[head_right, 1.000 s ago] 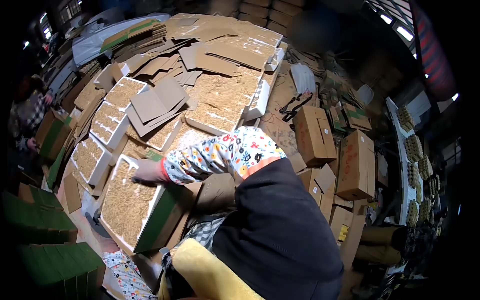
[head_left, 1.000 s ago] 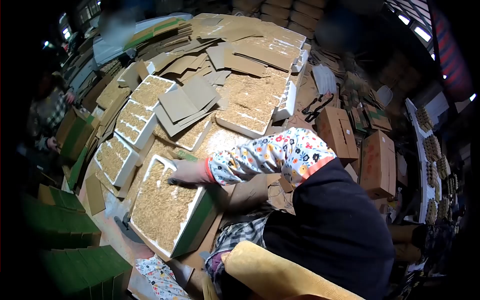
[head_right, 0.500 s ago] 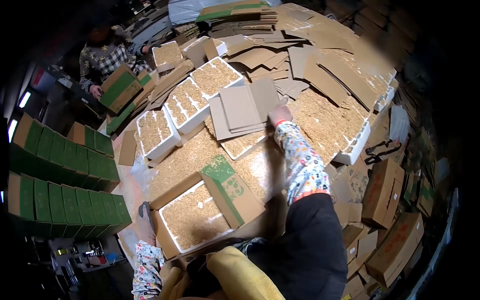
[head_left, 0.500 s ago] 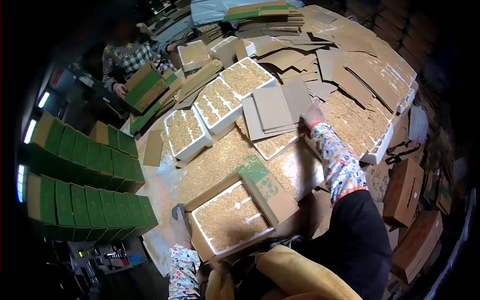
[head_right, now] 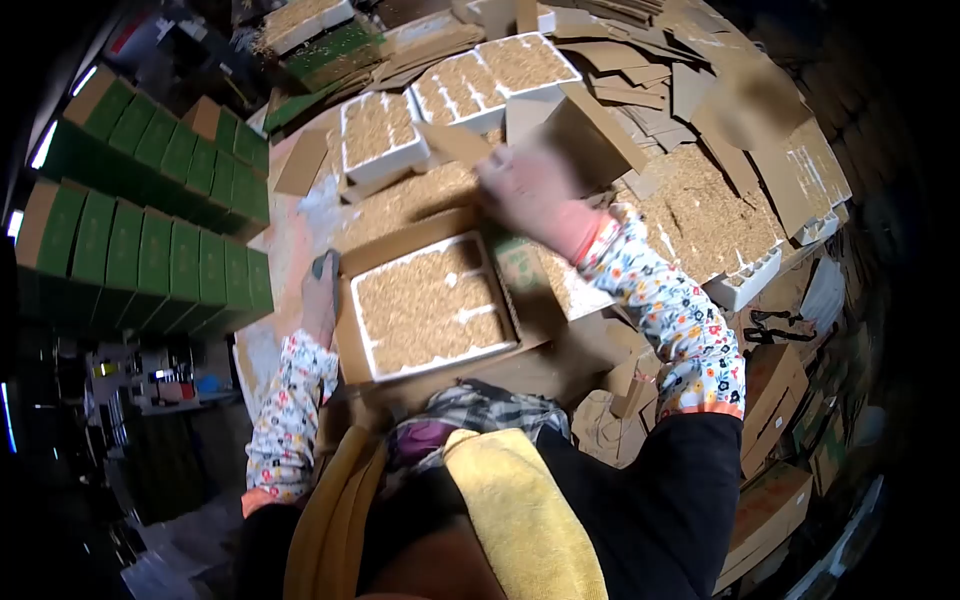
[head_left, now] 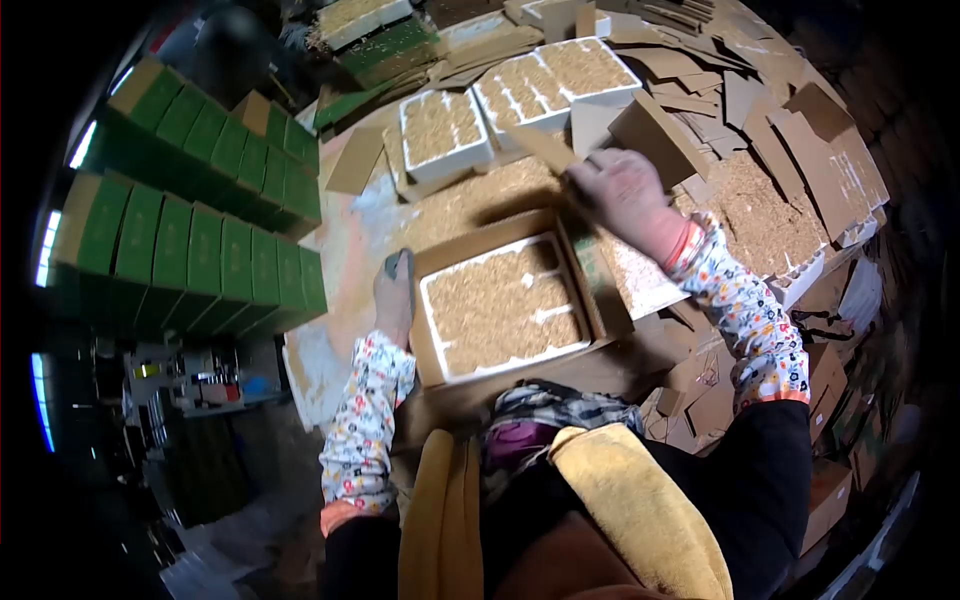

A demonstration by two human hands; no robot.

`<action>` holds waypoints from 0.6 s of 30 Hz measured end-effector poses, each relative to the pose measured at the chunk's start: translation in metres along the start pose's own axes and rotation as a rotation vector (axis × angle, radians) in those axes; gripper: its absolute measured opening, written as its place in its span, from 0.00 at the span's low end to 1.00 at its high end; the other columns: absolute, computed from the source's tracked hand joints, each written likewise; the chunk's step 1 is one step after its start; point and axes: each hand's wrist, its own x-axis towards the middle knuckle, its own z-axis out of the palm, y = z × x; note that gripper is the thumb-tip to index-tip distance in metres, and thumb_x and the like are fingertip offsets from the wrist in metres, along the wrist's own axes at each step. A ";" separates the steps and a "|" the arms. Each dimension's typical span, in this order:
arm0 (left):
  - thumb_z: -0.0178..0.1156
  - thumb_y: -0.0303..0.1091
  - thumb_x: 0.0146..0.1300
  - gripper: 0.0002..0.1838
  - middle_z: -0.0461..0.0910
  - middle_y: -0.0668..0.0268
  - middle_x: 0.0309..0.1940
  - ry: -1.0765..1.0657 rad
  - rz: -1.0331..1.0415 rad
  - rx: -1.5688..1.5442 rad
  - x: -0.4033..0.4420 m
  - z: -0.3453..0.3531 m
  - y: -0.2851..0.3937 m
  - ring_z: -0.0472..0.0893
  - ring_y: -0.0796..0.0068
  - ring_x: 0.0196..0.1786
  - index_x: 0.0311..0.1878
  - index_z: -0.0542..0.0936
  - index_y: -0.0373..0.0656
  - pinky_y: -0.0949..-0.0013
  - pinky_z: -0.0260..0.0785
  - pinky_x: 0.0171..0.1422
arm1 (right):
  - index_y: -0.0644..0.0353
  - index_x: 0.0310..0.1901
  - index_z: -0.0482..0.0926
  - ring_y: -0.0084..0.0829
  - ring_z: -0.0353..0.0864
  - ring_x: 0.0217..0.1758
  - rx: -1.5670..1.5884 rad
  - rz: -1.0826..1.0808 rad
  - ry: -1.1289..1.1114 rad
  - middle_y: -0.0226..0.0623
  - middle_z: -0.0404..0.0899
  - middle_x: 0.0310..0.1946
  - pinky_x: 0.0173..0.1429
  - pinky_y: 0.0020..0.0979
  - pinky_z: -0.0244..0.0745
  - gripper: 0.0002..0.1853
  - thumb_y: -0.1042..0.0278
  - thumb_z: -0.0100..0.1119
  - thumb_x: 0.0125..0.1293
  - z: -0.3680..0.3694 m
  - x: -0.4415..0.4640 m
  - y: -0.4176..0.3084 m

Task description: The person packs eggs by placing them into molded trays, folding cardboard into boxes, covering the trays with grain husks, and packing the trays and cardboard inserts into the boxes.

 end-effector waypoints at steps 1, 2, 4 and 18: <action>0.54 0.40 0.65 0.17 0.79 0.56 0.37 0.053 -0.016 -0.094 -0.001 0.004 0.000 0.74 0.68 0.39 0.45 0.76 0.32 0.70 0.66 0.50 | 0.55 0.39 0.76 0.39 0.78 0.34 -0.062 -0.159 -0.244 0.37 0.75 0.30 0.37 0.36 0.72 0.10 0.67 0.57 0.54 0.002 0.003 -0.052; 0.54 0.39 0.65 0.18 0.77 0.56 0.41 0.133 0.053 -0.007 -0.005 0.003 0.009 0.74 0.65 0.44 0.49 0.73 0.33 0.67 0.66 0.53 | 0.55 0.40 0.76 0.39 0.79 0.37 -0.033 -0.246 -0.391 0.39 0.77 0.31 0.40 0.34 0.74 0.11 0.66 0.57 0.53 0.018 -0.005 -0.101; 0.53 0.37 0.64 0.21 0.71 0.51 0.51 0.283 0.415 0.316 -0.023 -0.003 0.031 0.72 0.53 0.52 0.57 0.67 0.36 0.58 0.64 0.58 | 0.59 0.35 0.79 0.43 0.81 0.37 0.304 -0.138 -0.597 0.44 0.80 0.32 0.44 0.37 0.75 0.09 0.65 0.55 0.54 0.089 -0.027 -0.156; 0.54 0.38 0.61 0.20 0.71 0.49 0.54 -0.474 0.674 0.564 -0.041 -0.001 0.048 0.70 0.50 0.57 0.55 0.72 0.42 0.56 0.60 0.65 | 0.60 0.60 0.70 0.29 0.75 0.48 1.031 0.221 -0.556 0.42 0.74 0.50 0.53 0.27 0.71 0.23 0.72 0.49 0.61 0.015 -0.039 -0.051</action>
